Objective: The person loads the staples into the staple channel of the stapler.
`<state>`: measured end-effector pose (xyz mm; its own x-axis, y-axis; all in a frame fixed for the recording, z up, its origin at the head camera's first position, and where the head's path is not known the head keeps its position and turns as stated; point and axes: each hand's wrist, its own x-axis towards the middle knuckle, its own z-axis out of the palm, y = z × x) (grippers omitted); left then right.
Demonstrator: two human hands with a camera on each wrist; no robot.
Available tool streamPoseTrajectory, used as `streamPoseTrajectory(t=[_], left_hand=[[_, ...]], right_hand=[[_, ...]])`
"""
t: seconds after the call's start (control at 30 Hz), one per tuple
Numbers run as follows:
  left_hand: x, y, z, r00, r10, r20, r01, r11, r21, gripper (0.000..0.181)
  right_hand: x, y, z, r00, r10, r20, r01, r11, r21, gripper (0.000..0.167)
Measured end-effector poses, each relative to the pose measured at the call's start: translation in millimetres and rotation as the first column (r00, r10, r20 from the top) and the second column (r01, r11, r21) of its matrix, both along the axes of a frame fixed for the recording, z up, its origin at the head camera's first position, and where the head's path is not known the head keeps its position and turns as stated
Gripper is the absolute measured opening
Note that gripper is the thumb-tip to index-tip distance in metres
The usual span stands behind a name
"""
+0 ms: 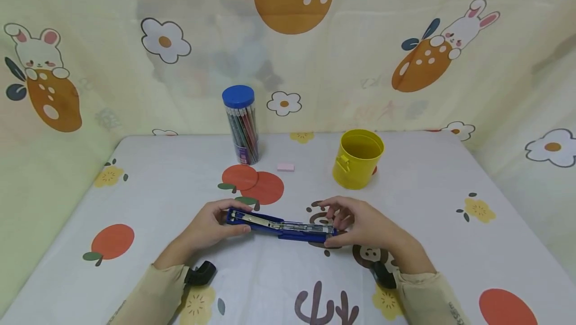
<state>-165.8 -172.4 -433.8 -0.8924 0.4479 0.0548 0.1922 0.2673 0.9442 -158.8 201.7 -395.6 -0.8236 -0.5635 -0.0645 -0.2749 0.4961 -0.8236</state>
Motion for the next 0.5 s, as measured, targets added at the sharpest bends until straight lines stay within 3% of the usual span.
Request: streamPoseTrajectory(t=[0.3, 0.5], left_hand=[[1.4, -0.8, -1.0, 1.000, -0.007, -0.016, 0.007, 0.999, 0.034, 0.037], [0.5, 1.7, 5.1, 1.000, -0.005, -0.029, 0.006, 0.999, 0.037, 0.040]], right_hand=[[-0.1, -0.6, -1.8, 0.999, -0.003, 0.031, 0.003, 1.000, 0.018, 0.077], [-0.7, 1.0, -0.6, 1.000, -0.001, 0.019, 0.001, 1.000, -0.001, 0.079]])
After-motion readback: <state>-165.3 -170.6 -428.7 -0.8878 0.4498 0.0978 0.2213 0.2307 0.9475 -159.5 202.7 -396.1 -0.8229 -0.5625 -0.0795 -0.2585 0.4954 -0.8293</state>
